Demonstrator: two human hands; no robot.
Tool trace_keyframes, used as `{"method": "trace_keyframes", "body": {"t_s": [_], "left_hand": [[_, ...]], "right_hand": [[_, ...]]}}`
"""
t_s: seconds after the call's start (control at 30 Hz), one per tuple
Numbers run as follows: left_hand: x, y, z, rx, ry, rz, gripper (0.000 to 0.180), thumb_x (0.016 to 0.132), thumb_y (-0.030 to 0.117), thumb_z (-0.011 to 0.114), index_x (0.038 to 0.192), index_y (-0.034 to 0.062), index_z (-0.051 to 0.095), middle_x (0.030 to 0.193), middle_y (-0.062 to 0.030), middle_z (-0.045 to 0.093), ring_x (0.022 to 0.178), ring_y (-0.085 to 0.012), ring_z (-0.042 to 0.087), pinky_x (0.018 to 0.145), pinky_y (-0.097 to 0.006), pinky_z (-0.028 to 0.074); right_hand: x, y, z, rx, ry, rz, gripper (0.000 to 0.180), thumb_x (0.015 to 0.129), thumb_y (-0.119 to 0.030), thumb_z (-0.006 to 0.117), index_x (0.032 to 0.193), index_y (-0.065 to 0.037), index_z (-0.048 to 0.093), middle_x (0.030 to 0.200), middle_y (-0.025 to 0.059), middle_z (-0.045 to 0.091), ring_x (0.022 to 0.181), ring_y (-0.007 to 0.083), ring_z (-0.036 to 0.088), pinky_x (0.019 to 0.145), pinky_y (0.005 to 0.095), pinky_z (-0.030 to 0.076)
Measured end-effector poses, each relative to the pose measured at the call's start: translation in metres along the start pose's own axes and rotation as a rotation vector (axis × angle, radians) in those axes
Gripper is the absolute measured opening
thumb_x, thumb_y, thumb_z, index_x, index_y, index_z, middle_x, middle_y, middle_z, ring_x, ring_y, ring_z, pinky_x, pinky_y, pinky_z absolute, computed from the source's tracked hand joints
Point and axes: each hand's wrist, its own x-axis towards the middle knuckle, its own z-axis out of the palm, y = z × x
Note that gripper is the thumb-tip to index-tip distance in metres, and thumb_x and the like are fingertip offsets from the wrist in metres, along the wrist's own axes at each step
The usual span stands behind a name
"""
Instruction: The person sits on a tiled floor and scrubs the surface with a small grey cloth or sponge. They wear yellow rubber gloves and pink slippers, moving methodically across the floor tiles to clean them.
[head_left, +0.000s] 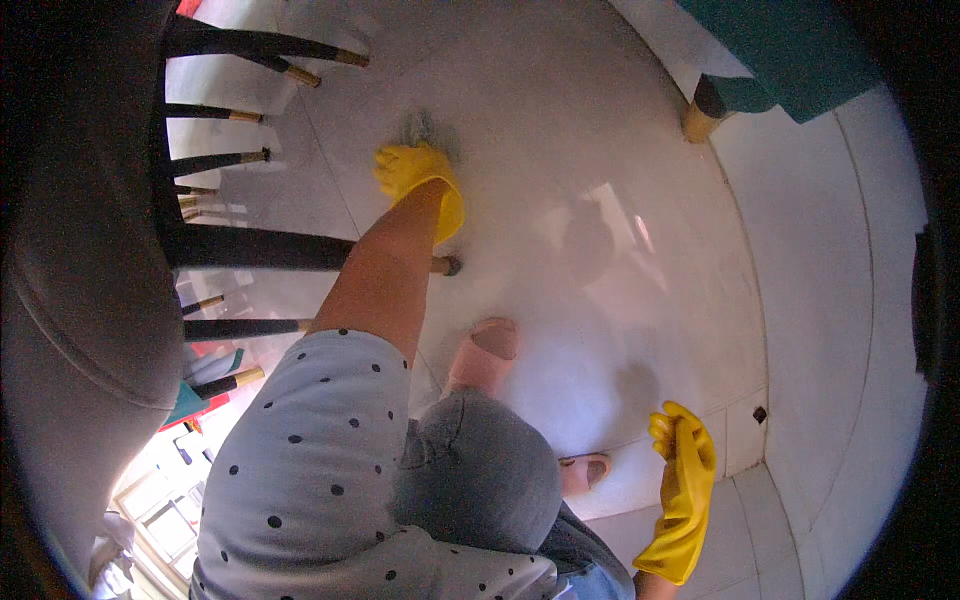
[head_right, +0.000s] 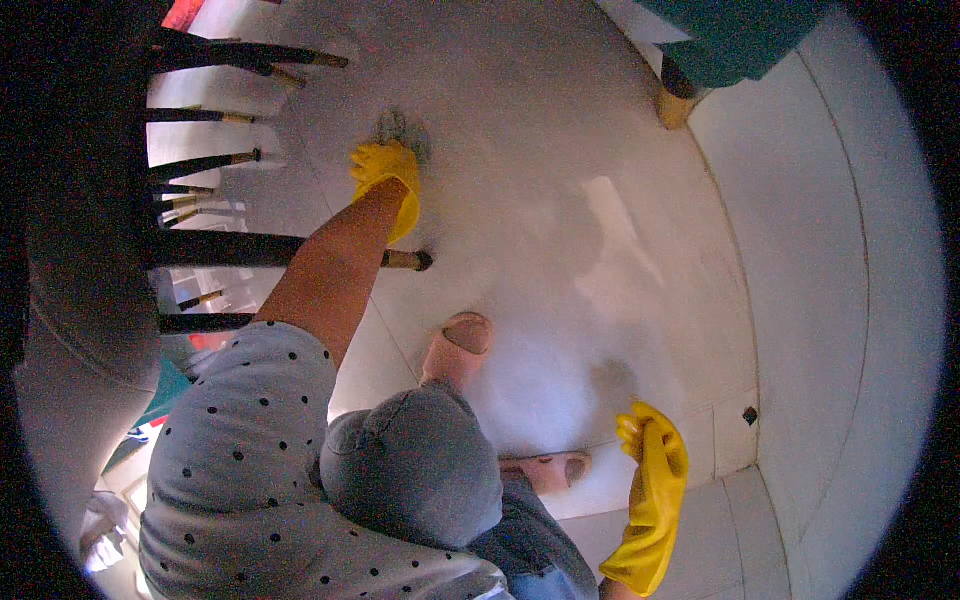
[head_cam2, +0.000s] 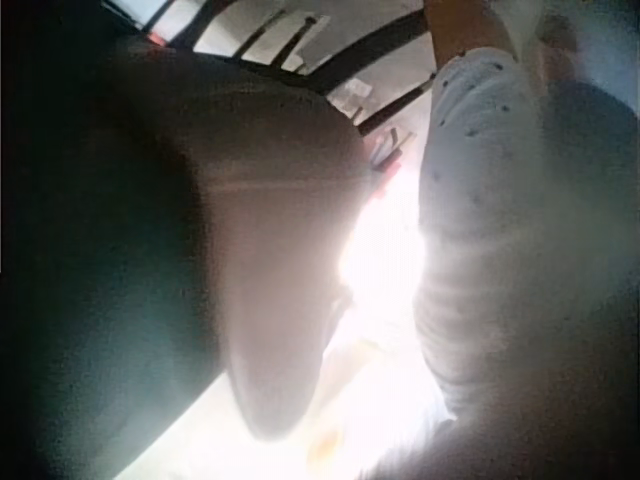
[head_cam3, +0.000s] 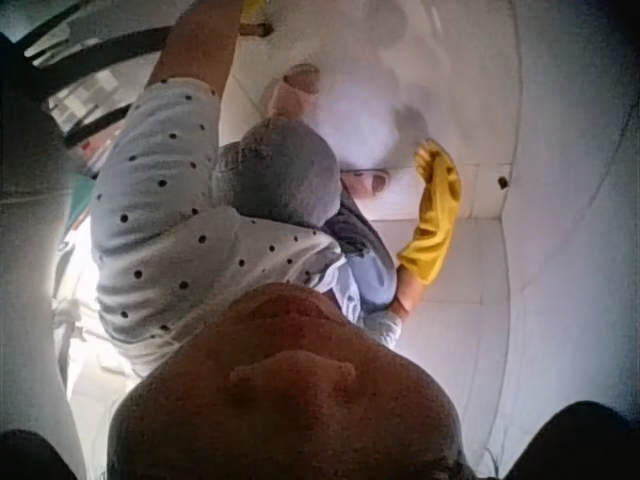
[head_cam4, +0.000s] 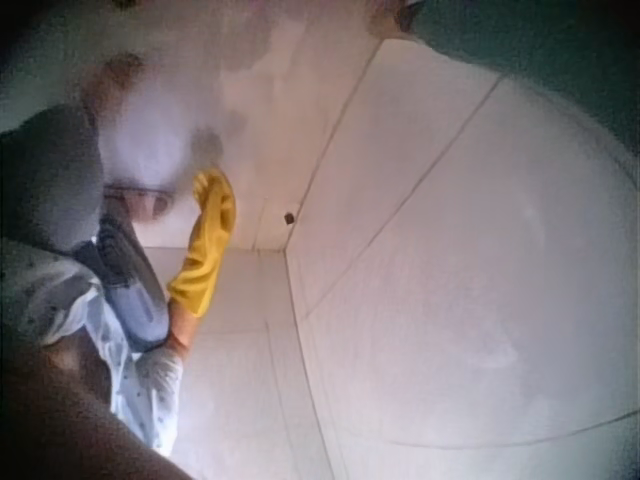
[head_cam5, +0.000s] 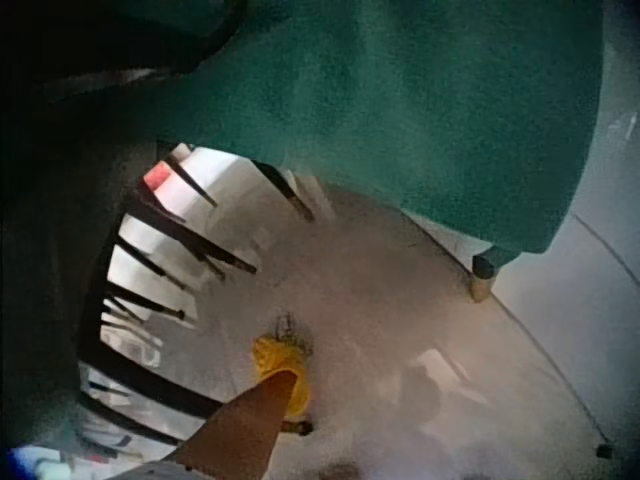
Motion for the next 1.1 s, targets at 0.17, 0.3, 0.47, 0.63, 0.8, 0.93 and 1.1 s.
{"method": "trace_keyframes", "body": {"t_s": [0.17,0.3,0.47,0.63,0.8,0.93,1.1], "left_hand": [[-0.019,0.038,-0.019,-0.138,0.02,0.037,0.069,0.097,0.041,0.048,0.152,0.0019,0.031,0.157,-0.0188,0.032,0.143,-0.0361,0.032,0.114,-0.054,0.024],[-0.015,0.08,-0.054,0.129,-0.182,0.515,0.058,0.097,0.033,0.049,0.145,0.0019,0.045,0.154,-0.0203,0.035,0.141,-0.0373,0.035,0.114,-0.054,0.024],[-0.207,0.153,-0.064,-0.525,0.053,1.285,0.03,0.087,0.019,0.058,0.111,0.0048,0.067,0.118,-0.0204,0.061,0.112,-0.0388,0.056,0.095,-0.055,0.041],[-0.356,0.085,-0.09,-0.687,-0.209,1.874,0.051,0.089,0.017,0.054,0.139,0.005,0.051,0.149,-0.0179,0.045,0.141,-0.0349,0.039,0.119,-0.048,0.024],[-0.307,0.072,-0.056,-0.734,-0.336,2.034,0.05,0.089,0.017,0.055,0.138,0.0116,0.054,0.15,-0.013,0.045,0.142,-0.0325,0.037,0.121,-0.048,0.019],[-0.177,0.096,-0.121,-0.308,-0.398,1.71,0.038,0.088,0.023,0.061,0.125,0.0188,0.064,0.135,-0.0116,0.058,0.129,-0.0348,0.049,0.113,-0.049,0.032],[-0.055,0.081,-0.08,-0.604,0.02,1.289,0.037,0.093,0.028,0.06,0.125,0.0104,0.062,0.131,-0.0157,0.06,0.124,-0.0384,0.051,0.109,-0.05,0.035]], "right_hand": [[-0.009,-0.005,-0.007,-0.011,0.048,0.02,0.033,0.104,-0.029,0.051,0.121,-0.003,0.065,0.102,0.0088,0.072,0.088,0.0142,0.067,0.078,0.026,0.05],[-0.02,-0.001,-0.019,-0.057,0.081,0.073,0.034,0.104,-0.029,0.051,0.12,-0.002,0.065,0.101,0.0095,0.072,0.088,0.0152,0.067,0.078,0.0268,0.05],[-0.018,0.005,-0.024,0.022,0.096,0.048,0.035,0.104,-0.029,0.051,0.121,-0.002,0.064,0.101,0.0097,0.072,0.089,0.0157,0.067,0.079,0.0273,0.05],[-0.029,-0.021,-0.014,-0.032,0.1,-0.06,0.034,0.104,-0.027,0.051,0.122,-0.002,0.063,0.102,0.01,0.071,0.089,0.0156,0.067,0.08,0.0272,0.05],[-0.038,-0.005,-0.025,-0.028,0.124,-0.045,0.034,0.104,-0.026,0.051,0.124,0.0,0.062,0.104,0.0111,0.071,0.091,0.0159,0.067,0.079,0.0265,0.05],[-0.045,0.005,-0.025,0.085,0.148,-0.011,0.033,0.104,-0.025,0.052,0.122,0.0,0.063,0.105,0.0115,0.072,0.091,0.0156,0.067,0.079,0.0261,0.051],[-0.035,0.003,-0.013,-0.028,0.121,-0.149,0.032,0.104,-0.025,0.051,0.121,0.0,0.063,0.109,0.0121,0.071,0.095,0.0172,0.067,0.083,0.0282,0.051]]}}
